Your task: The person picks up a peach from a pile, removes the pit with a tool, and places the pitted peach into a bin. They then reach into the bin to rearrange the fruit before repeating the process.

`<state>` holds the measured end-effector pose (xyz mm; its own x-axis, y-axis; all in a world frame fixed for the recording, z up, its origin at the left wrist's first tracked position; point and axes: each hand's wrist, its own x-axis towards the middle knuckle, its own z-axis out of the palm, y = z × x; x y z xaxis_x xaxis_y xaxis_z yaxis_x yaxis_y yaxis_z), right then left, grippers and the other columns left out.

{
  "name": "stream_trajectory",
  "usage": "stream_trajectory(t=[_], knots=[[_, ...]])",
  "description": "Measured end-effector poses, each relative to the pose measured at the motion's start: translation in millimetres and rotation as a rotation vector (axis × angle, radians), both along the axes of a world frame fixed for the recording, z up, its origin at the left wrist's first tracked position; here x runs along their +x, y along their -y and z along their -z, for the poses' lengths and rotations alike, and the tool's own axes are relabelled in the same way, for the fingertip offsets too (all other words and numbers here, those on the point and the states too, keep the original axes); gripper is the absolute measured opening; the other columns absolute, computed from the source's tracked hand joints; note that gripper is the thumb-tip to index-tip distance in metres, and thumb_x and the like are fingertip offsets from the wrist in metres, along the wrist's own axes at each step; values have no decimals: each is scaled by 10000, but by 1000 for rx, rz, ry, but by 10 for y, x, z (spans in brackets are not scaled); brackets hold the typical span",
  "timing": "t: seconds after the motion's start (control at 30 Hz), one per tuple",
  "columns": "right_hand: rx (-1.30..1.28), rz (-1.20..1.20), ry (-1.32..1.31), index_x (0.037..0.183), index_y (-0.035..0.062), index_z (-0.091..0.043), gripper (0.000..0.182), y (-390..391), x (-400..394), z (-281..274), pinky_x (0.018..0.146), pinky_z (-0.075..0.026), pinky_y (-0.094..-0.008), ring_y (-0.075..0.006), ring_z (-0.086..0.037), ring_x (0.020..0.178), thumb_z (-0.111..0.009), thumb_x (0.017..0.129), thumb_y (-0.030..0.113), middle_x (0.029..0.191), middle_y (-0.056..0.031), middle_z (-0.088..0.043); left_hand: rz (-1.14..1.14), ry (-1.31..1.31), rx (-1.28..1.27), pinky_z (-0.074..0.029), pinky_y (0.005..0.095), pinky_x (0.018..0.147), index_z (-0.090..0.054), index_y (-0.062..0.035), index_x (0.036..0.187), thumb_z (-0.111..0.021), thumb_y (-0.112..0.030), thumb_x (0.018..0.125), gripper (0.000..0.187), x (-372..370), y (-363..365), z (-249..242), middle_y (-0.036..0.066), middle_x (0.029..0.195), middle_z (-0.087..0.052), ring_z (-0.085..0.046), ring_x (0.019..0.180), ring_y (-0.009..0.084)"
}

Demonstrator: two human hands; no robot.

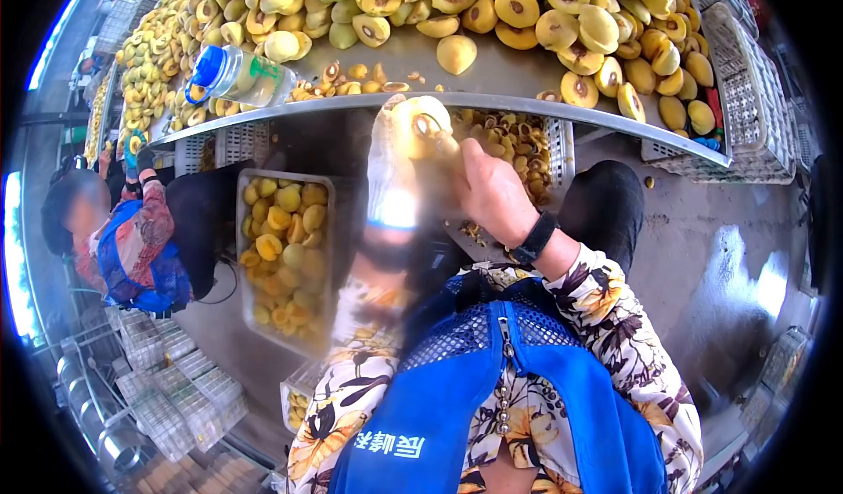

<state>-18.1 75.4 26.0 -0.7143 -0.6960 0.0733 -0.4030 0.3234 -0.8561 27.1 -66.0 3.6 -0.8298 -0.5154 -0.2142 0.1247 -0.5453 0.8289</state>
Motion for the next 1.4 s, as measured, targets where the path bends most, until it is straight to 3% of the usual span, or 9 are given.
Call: stream_trajectory(t=[0.13,0.3,0.43,0.53,0.77,0.8,1.03,1.2,1.4], knots=[[27,22,-77,863,-1,-385,153,-60,44,-21,570,-416,-497,-447,-539,658,-515,786,26,648,-261,-534,-116,18,-386,-452,294,849,-465,-29,1225,-396,-321,977,390,-26,-228,-179,78,1099,-567,-541,1004,168],[85,-56,-31,859,-20,-384,174,-106,82,3,563,-419,-497,-446,-543,653,-528,768,17,629,-264,-529,-147,66,-346,-459,284,860,-534,13,1155,-490,-265,944,351,-13,-233,-281,85,1086,-594,-565,973,153],[75,-131,57,859,-30,-382,202,-135,55,3,568,-421,-498,-453,-541,655,-545,754,28,622,-265,-527,-16,132,-276,-474,221,611,-593,39,1009,-539,-167,902,238,-72,1,-244,96,815,-649,-598,693,123],[122,-145,15,874,-38,-380,220,-104,25,-28,574,-425,-489,-458,-540,667,-550,749,26,634,-267,-530,55,188,-258,-478,226,602,-592,34,1015,-556,-173,901,239,-99,57,-303,103,840,-654,-597,680,126],[17,20,119,859,-11,-414,97,-72,139,-30,561,-429,-434,-358,-549,607,-491,799,-3,630,-173,-540,-320,-5,-289,-479,233,592,-559,8,1099,-551,-210,919,283,-145,-332,-201,90,827,-637,-586,681,135],[16,23,106,854,-12,-413,97,-76,160,-7,562,-429,-439,-366,-551,611,-491,798,1,635,-179,-543,-302,70,-328,-476,253,786,-584,15,1095,-527,-252,930,319,-122,-363,-250,67,1021,-620,-581,895,121],[76,-88,179,852,-30,-424,108,-144,93,15,562,-428,-461,-381,-557,630,-501,793,18,655,-202,-552,107,170,-218,-458,224,550,-593,40,1041,-568,-151,894,243,-160,-10,-367,98,762,-644,-574,638,117],[4,-44,-199,1157,-112,-387,460,25,220,414,457,-441,-407,-286,-534,520,-502,731,18,608,-151,-526,-131,-26,-374,-491,307,774,-544,28,1114,-564,-18,856,262,-100,-254,-274,139,1013,-599,-587,888,229],[62,34,370,1082,-84,-461,358,-25,178,-62,620,-500,-416,-393,-628,736,-503,781,105,845,-284,-607,-41,0,-295,-483,251,533,-554,-14,884,-521,-106,884,98,-222,-212,-175,75,748,-591,-581,603,164]])
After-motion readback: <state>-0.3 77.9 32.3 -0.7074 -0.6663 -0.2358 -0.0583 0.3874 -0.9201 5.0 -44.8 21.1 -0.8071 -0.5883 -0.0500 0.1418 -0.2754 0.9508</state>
